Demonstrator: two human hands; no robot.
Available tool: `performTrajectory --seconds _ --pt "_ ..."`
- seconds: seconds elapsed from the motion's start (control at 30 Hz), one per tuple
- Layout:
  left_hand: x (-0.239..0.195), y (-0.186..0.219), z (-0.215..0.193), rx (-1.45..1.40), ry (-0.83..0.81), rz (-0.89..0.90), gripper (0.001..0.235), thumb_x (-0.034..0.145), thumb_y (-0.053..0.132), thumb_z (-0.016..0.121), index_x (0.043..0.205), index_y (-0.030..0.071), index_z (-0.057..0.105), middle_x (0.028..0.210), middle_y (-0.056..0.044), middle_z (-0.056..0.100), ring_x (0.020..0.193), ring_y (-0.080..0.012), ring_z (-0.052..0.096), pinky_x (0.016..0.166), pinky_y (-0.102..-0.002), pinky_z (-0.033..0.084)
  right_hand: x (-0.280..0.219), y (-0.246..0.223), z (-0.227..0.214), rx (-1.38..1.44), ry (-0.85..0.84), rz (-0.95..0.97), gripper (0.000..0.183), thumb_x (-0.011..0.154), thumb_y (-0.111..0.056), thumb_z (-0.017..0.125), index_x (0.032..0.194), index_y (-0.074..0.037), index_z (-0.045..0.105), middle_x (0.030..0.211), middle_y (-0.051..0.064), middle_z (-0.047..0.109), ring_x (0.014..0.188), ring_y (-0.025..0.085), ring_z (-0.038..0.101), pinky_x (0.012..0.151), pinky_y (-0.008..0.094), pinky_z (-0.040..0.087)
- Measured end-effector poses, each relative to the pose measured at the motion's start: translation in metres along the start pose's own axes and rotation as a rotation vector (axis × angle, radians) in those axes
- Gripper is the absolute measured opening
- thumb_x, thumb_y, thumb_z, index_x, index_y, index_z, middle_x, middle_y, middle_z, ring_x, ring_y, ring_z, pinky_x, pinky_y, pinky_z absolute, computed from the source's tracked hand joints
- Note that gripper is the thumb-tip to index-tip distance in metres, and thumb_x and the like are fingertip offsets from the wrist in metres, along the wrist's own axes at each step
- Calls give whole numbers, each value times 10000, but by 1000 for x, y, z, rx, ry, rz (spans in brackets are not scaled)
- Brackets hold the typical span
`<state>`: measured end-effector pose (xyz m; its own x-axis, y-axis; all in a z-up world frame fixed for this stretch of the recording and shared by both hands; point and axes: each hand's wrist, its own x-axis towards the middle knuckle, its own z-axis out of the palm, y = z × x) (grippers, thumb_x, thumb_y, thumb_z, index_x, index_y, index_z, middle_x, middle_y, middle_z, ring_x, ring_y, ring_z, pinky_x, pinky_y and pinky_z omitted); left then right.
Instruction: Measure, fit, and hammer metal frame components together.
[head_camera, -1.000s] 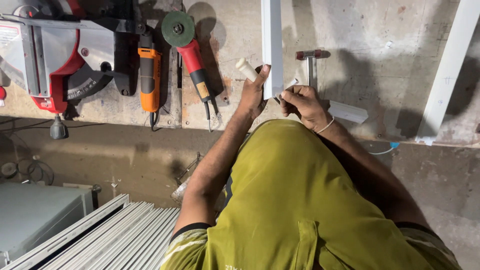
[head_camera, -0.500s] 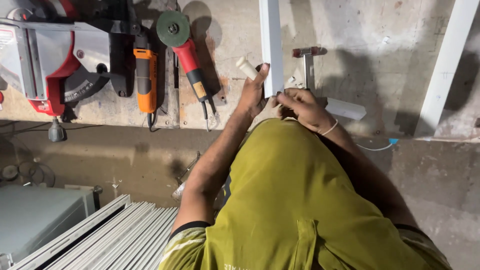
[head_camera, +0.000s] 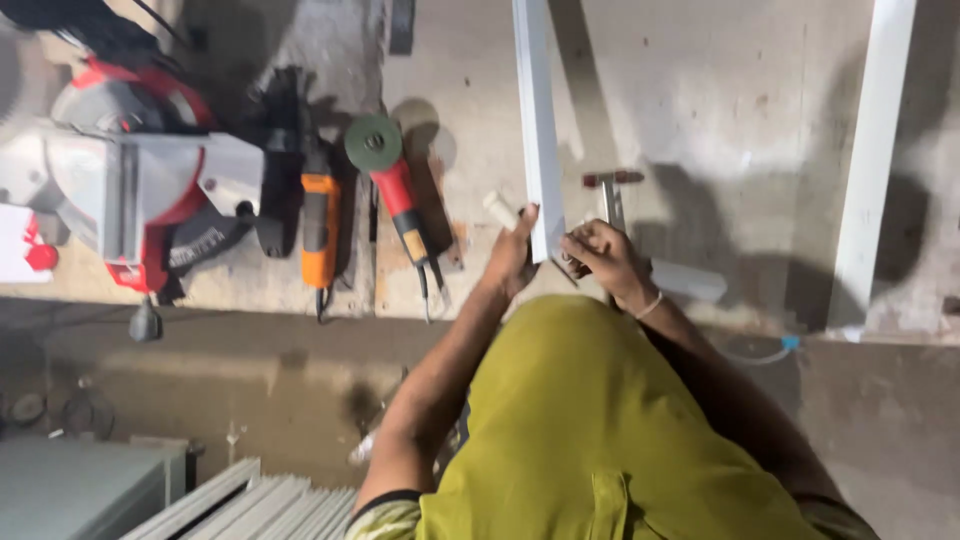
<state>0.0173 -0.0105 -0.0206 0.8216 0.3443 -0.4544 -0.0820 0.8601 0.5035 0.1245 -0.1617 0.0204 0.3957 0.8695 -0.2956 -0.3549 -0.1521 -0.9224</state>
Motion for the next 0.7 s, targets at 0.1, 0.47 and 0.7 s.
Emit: performTrajectory --seconds 0.1,0.47,0.7 --pt "-9 -7 -5 53 9 7 492 1028 394 612 1295 -16 564 1078 -92 679 953 -184 662 876 -362 539 10 -5 6 -105 240 6 288 949 -287 726 1103 -60 638 860 -11 652 735 71 645 600 233 548" --pt "11 -28 -60 687 216 327 300 920 93 614 1200 24 699 939 -36 774 709 -111 698 559 -266 549 54 70 -54 -238 540 16 358 982 -290 758 1018 47 645 846 50 559 774 164 510 658 307 464" --pt "-20 2 -51 937 400 262 275 972 235 729 1134 12 745 831 -29 713 644 -81 587 513 -256 464 -28 22 -97 -700 687 9 623 819 -445 866 1202 -13 631 857 40 561 710 161 503 552 323 468"
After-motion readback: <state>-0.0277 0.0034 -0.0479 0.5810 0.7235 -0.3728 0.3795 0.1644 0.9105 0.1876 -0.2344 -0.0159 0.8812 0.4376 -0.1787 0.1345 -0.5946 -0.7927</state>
